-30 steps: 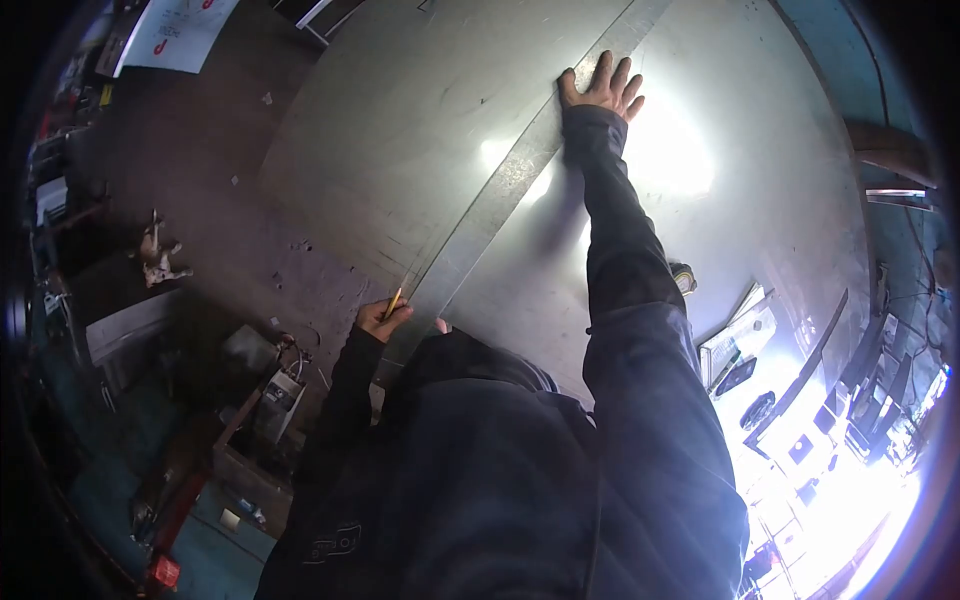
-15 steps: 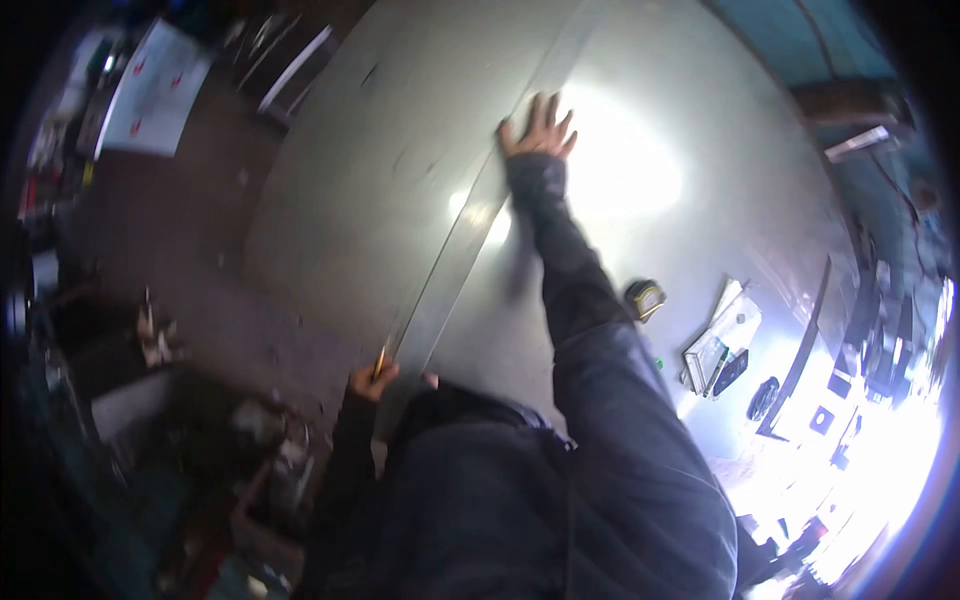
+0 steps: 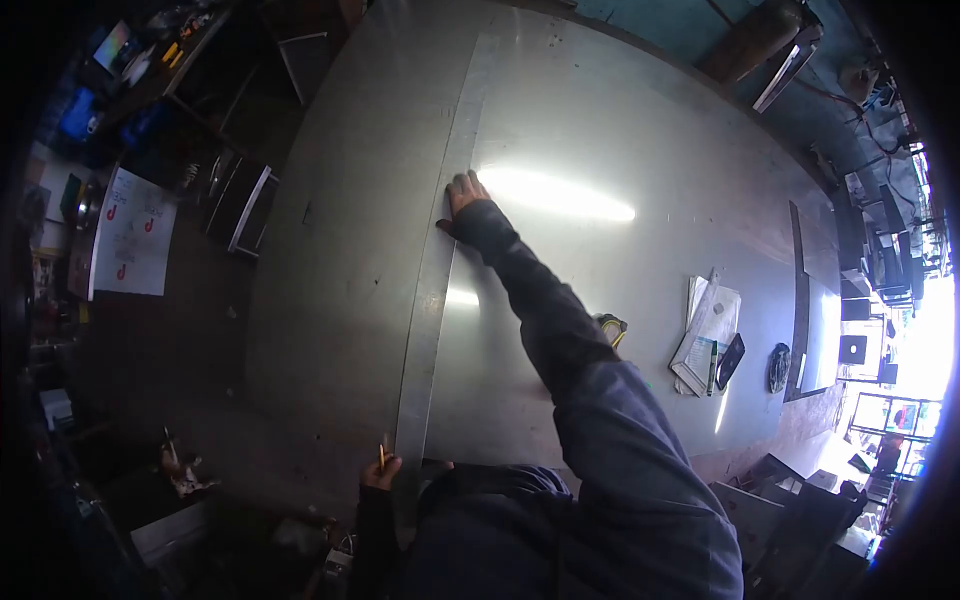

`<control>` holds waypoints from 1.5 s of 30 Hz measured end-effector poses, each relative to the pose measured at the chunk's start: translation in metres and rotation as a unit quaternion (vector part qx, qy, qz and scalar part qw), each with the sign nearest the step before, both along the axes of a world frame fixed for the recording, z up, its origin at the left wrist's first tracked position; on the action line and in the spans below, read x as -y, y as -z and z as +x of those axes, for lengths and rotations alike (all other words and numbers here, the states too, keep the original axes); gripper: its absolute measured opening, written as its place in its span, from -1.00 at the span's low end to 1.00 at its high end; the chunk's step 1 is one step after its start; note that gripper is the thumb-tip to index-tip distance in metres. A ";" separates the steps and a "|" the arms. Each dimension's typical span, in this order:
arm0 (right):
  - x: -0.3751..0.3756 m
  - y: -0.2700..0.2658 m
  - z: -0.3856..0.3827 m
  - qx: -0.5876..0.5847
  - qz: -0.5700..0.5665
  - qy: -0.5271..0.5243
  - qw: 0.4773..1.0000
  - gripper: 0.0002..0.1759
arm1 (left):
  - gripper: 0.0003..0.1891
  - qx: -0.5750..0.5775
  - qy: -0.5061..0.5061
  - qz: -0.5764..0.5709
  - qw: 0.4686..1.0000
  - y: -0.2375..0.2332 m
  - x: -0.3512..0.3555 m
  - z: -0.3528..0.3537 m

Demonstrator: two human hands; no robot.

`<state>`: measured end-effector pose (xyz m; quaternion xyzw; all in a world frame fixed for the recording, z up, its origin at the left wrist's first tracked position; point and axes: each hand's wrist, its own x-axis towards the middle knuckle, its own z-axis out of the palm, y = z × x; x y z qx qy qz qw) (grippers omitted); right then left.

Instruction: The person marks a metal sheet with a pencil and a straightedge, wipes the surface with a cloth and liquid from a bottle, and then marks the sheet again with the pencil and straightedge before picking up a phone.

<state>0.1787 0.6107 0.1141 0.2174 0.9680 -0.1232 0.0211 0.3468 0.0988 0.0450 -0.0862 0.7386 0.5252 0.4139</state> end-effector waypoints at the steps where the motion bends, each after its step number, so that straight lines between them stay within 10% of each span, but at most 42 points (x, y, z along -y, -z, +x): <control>1: -0.002 0.002 0.001 -0.006 -0.015 -0.046 0.999 -0.07 | -0.61 -0.002 0.001 -0.012 1.000 0.001 0.003 0.003; 7: -0.008 0.020 -0.011 0.088 -0.008 -0.103 0.991 0.58 | -0.68 -0.082 0.066 -0.056 0.993 -0.024 -0.003 -0.005; 12: 0.009 -0.007 -0.015 0.150 0.041 -0.064 0.986 0.49 | -0.70 -0.275 0.021 -0.058 0.960 -0.086 -0.008 -0.023; 16: 0.008 0.001 -0.021 0.171 0.044 -0.045 0.983 0.46 | -0.70 -0.207 0.043 -0.120 0.970 -0.131 -0.030 -0.037; 20: 0.013 -0.009 -0.022 0.192 0.045 -0.053 0.979 0.48 | -0.57 -0.062 -0.015 -0.046 0.997 -0.155 -0.040 -0.043; 23: 0.015 -0.013 -0.020 0.196 0.037 -0.060 0.978 0.47 | -0.29 0.049 -0.062 0.231 0.970 -0.164 -0.052 -0.043; 27: 0.016 -0.016 -0.019 0.188 0.028 -0.060 0.980 0.48 | -0.15 -0.110 0.055 0.228 0.966 -0.179 -0.072 -0.037; 33: 0.013 -0.006 -0.024 0.202 0.032 -0.030 0.978 0.50 | -0.80 -0.222 0.010 0.022 0.975 -0.140 -0.065 -0.029; 45: 0.010 0.003 -0.018 0.183 0.023 -0.040 0.982 0.56 | -0.86 -0.437 0.100 -0.099 0.888 -0.104 -0.068 -0.021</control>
